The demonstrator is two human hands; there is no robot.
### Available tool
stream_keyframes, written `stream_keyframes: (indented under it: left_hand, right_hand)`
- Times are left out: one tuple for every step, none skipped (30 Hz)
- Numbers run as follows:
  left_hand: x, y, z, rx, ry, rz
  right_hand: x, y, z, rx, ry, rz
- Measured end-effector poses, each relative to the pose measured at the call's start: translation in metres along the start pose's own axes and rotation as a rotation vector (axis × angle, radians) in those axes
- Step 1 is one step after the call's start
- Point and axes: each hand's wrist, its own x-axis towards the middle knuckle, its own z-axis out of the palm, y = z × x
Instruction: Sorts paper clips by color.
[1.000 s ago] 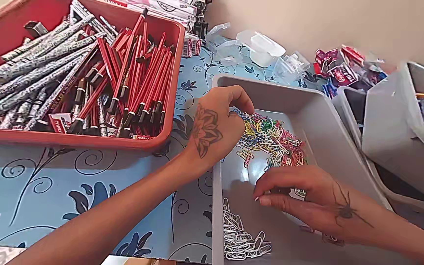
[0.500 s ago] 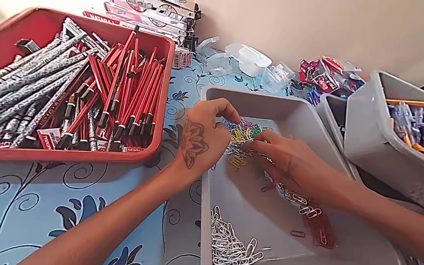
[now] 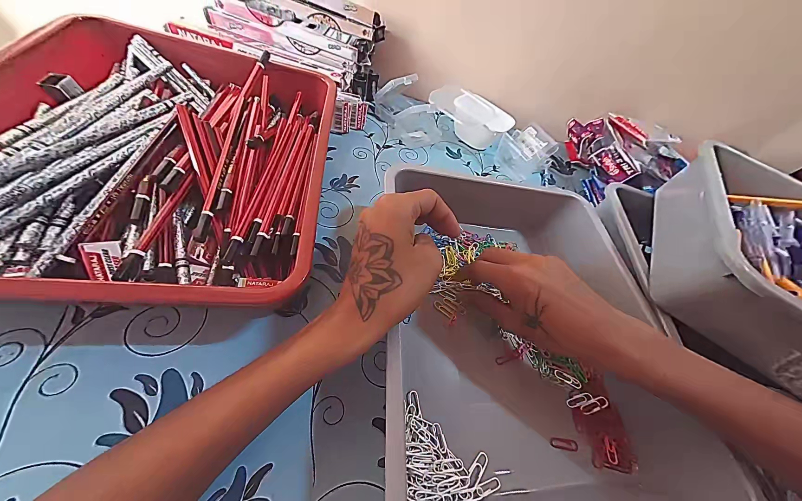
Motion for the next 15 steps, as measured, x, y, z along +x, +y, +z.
stream_keyframes:
  left_hand:
    - [0.000, -0.001, 0.000, -0.001, 0.004, 0.003]
    - [0.000, -0.001, 0.000, -0.002, 0.003, 0.000]
    - [0.000, -0.001, 0.000, -0.005, 0.003, -0.002]
    - [0.000, -0.001, 0.001, -0.007, 0.004, 0.000]
    - [0.000, -0.001, 0.001, -0.006, 0.002, -0.002]
    - [0.000, -0.001, 0.001, -0.006, 0.002, 0.000]
    - [0.000, -0.001, 0.000, -0.007, 0.000, 0.001]
    - [0.000, -0.001, -0.001, -0.007, -0.001, 0.001]
    - [0.000, -0.001, 0.000, -0.011, 0.004, -0.003]
    - [0.000, -0.001, 0.000, -0.014, 0.005, -0.005]
    - [0.000, -0.001, 0.000, -0.012, 0.007, -0.002]
    - [0.000, -0.001, 0.000, -0.013, 0.006, 0.003]
    - [0.000, -0.002, 0.000, -0.014, 0.004, 0.008]
    - [0.000, -0.002, 0.000, -0.018, 0.004, 0.009]
    - [0.001, -0.001, 0.000, -0.020, 0.001, 0.002]
  right_hand:
    - [0.003, 0.000, 0.002, 0.020, -0.027, -0.017]
    - [0.007, 0.000, 0.002, 0.031, -0.056, -0.022]
    - [0.011, 0.001, 0.002, 0.038, -0.074, -0.025]
    - [0.014, 0.002, 0.002, 0.048, -0.083, -0.036]
    - [0.017, 0.003, 0.002, 0.047, -0.088, -0.047]
    - [0.019, 0.005, 0.002, 0.037, -0.090, -0.061]
    - [0.020, 0.005, 0.004, 0.020, -0.085, -0.079]
    - [0.020, 0.006, 0.006, 0.003, -0.067, -0.099]
    - [0.019, 0.006, 0.007, -0.008, -0.052, -0.104]
    - [0.018, 0.004, 0.006, -0.001, -0.031, -0.092]
    - [0.017, 0.003, 0.005, 0.017, -0.011, -0.062]
    - [0.016, 0.002, 0.004, 0.054, 0.015, -0.025]
    - [0.016, 0.001, 0.002, 0.103, 0.047, 0.012]
    - [0.016, 0.002, 0.002, 0.148, 0.075, 0.045]
    - [0.016, 0.004, 0.001, 0.185, 0.084, 0.068]
